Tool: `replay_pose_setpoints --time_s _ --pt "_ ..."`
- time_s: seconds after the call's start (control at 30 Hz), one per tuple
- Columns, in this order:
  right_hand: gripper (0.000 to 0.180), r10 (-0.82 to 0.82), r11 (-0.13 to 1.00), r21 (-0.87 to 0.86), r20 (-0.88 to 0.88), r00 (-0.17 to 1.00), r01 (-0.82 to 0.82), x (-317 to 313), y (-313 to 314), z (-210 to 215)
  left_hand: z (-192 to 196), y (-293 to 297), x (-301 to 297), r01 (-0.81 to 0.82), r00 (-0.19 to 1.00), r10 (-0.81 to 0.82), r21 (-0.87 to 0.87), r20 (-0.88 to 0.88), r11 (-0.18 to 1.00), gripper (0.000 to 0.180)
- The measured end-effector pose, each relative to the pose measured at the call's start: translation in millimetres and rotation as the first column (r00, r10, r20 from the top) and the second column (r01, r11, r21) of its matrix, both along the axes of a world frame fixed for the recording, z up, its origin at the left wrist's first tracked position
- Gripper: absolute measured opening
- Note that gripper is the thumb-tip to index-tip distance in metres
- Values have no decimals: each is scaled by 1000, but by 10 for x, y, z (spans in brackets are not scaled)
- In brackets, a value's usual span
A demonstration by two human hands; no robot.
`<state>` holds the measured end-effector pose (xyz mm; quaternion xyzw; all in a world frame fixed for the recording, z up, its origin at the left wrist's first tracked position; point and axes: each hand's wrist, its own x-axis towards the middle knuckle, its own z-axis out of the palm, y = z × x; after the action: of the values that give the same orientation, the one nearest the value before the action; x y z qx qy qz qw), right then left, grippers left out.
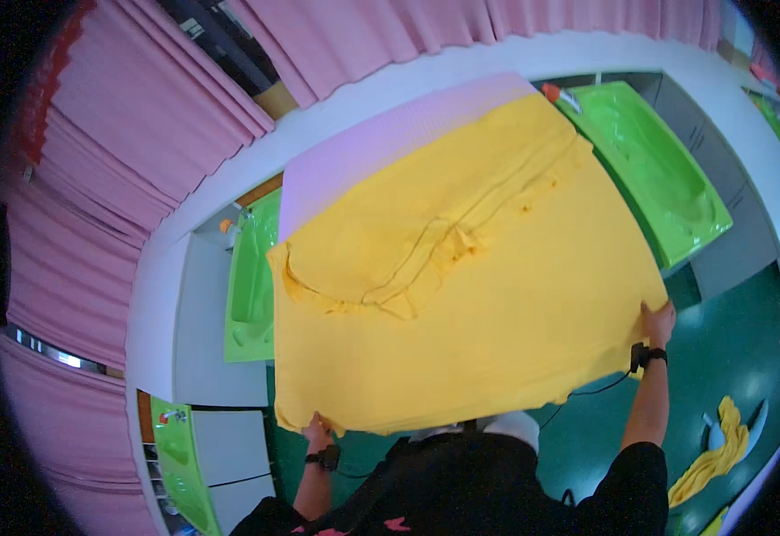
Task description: The recorder lays out a yellow sheet and a pink mat on tables in a childcare-like environment.
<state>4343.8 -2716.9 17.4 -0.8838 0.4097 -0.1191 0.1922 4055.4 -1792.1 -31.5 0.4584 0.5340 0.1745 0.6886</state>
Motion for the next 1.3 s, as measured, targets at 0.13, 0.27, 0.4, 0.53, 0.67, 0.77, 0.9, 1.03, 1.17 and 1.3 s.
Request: replay_pose_setpoints --time_s 0.13,0.27,0.4,0.53,0.67,0.77,0.9,1.03,1.17,1.3 --pt "81 -16 995 82 -431 902 57 -62 200 636 745 -494 888 -25 999 34 240 -33 970 28" --pt "93 131 976 210 -375 918 -54 -116 59 -34 242 632 827 -28 996 -5 371 88 928 33" --pt "80 329 933 239 -271 905 -268 -936 107 -411 690 961 1471 119 986 -166 580 27 806 66" --pt "52 549 813 430 -340 764 -393 -1921 791 -497 999 1558 2301 249 964 -221 788 -146 564 88" --pt "36 627 344 937 -183 757 -59 -2702 1986 -574 908 1889 2855 429 899 -385 607 -210 669 89" --pt "34 767 318 944 -308 563 83 -2666 2934 22 297 2005 2702 792 611 -487 502 -625 349 86" --pt "36 963 130 417 161 214 -900 -2747 2477 -121 478 -88 2429 739 629 -363 674 -688 5 69" --pt "40 278 550 816 20 960 -176 -1981 2780 -38 698 -963 1569 702 524 -492 680 -696 -214 63" --pt "39 450 799 533 -226 864 -277 -1821 3301 62 853 -1689 975 673 362 -570 630 -738 -389 65" --pt "37 195 373 882 228 954 -287 -1964 3359 -64 1044 -1977 646 751 315 -628 591 -712 -294 66"
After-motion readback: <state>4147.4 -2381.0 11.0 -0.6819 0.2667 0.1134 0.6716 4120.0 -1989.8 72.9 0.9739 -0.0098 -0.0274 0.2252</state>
